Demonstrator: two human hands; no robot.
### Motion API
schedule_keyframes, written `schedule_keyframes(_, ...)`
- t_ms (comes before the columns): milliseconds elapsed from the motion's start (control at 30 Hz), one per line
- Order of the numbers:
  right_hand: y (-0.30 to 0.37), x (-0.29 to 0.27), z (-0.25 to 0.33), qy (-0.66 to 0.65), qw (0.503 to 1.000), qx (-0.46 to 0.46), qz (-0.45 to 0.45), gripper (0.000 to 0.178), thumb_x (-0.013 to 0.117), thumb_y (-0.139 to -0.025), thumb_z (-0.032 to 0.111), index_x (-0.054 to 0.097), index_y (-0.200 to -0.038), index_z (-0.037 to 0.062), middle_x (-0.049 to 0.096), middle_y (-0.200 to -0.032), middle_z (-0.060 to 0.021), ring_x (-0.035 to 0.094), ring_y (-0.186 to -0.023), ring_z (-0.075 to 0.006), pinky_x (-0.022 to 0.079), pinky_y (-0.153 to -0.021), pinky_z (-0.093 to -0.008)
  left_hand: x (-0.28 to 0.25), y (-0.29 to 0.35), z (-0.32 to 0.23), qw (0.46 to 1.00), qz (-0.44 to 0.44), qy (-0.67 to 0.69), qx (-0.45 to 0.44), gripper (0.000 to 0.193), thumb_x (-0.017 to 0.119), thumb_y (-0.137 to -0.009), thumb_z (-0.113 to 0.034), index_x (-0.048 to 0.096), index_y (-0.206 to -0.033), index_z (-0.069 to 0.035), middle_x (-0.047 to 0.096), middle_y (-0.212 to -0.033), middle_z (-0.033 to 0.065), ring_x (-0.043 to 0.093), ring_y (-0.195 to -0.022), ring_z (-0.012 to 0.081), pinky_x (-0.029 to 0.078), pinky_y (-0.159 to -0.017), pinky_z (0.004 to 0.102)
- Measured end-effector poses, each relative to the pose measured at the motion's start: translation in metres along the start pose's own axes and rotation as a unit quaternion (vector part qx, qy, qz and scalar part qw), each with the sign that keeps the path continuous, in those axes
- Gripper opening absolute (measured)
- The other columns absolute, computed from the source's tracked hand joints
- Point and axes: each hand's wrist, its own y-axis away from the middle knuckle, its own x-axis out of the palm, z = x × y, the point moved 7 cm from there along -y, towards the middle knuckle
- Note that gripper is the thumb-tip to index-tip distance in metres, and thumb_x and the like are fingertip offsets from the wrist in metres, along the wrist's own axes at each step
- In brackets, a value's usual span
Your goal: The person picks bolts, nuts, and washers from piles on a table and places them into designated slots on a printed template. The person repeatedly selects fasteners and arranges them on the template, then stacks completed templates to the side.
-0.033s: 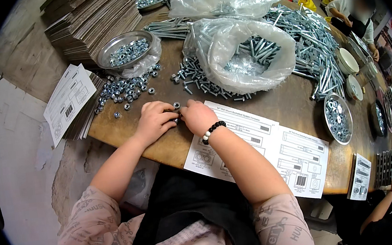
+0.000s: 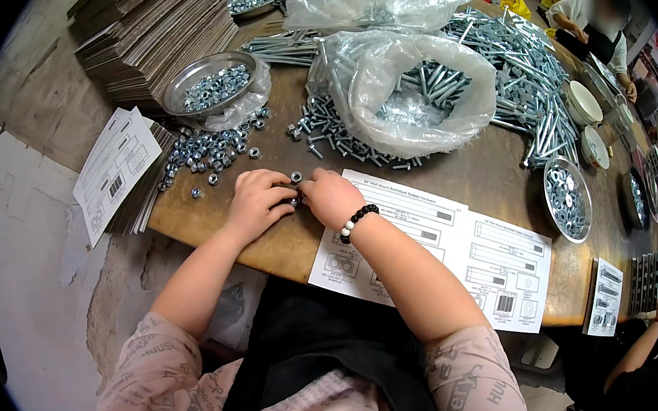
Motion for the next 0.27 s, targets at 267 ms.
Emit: schedule_keyframes(267,0.000,0.001,0.023,-0.032,0.999,-0.026,-0.010,0.035,0.067,-0.072,0.020,0.057,-0.105,0.0111,0.054,-0.101,-0.0095,0.053,-0.096,-0.0283,0.046,-0.081,-0.0360,-0.011,0.005,0.020,0.994,0.062,-0.010,-0.091,0.040,0.072,-0.063,-0.021,0.063,-0.102,-0.017,0.054,-0.107,0.0021,0.049,-0.102,0.0225,0.032,-0.090,0.0376)
